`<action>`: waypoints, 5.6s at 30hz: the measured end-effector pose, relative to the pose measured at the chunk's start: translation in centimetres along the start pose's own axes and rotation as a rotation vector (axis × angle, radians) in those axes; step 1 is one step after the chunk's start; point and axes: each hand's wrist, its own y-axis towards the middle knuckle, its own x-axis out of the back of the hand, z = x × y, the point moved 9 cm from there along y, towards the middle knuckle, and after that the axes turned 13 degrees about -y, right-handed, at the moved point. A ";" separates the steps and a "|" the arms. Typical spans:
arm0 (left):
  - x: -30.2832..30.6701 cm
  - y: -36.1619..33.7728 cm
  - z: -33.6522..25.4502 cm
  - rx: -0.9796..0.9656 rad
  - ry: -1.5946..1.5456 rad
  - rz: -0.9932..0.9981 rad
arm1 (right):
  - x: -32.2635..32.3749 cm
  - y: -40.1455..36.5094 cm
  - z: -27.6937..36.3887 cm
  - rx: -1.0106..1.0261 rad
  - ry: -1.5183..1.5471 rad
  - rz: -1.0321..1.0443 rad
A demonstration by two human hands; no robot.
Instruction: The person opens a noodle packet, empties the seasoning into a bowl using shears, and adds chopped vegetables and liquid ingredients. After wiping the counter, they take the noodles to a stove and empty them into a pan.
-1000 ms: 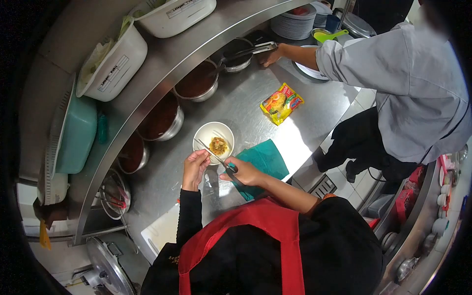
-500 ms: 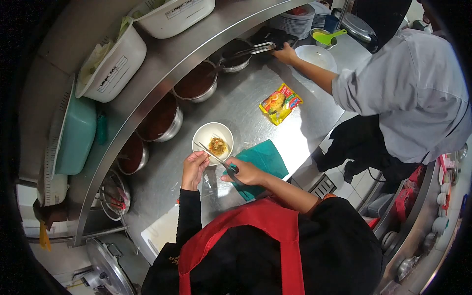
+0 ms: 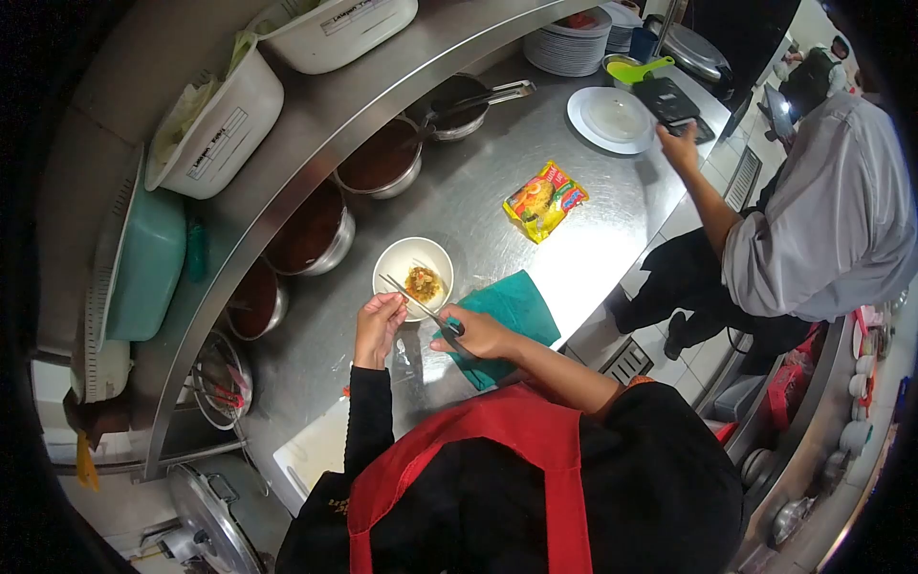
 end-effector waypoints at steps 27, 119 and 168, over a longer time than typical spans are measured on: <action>-0.4 -0.9 -0.3 -0.048 0.038 -0.050 | 0.3 0.0 0.4 -0.003 -0.074 -0.060; 0.4 0.0 -0.4 -0.046 0.100 -0.027 | -0.8 -0.6 0.3 -0.044 0.041 0.029; 1.5 -3.3 -2.1 -0.209 0.268 -0.015 | 0.3 -0.4 -0.4 -0.125 0.516 0.208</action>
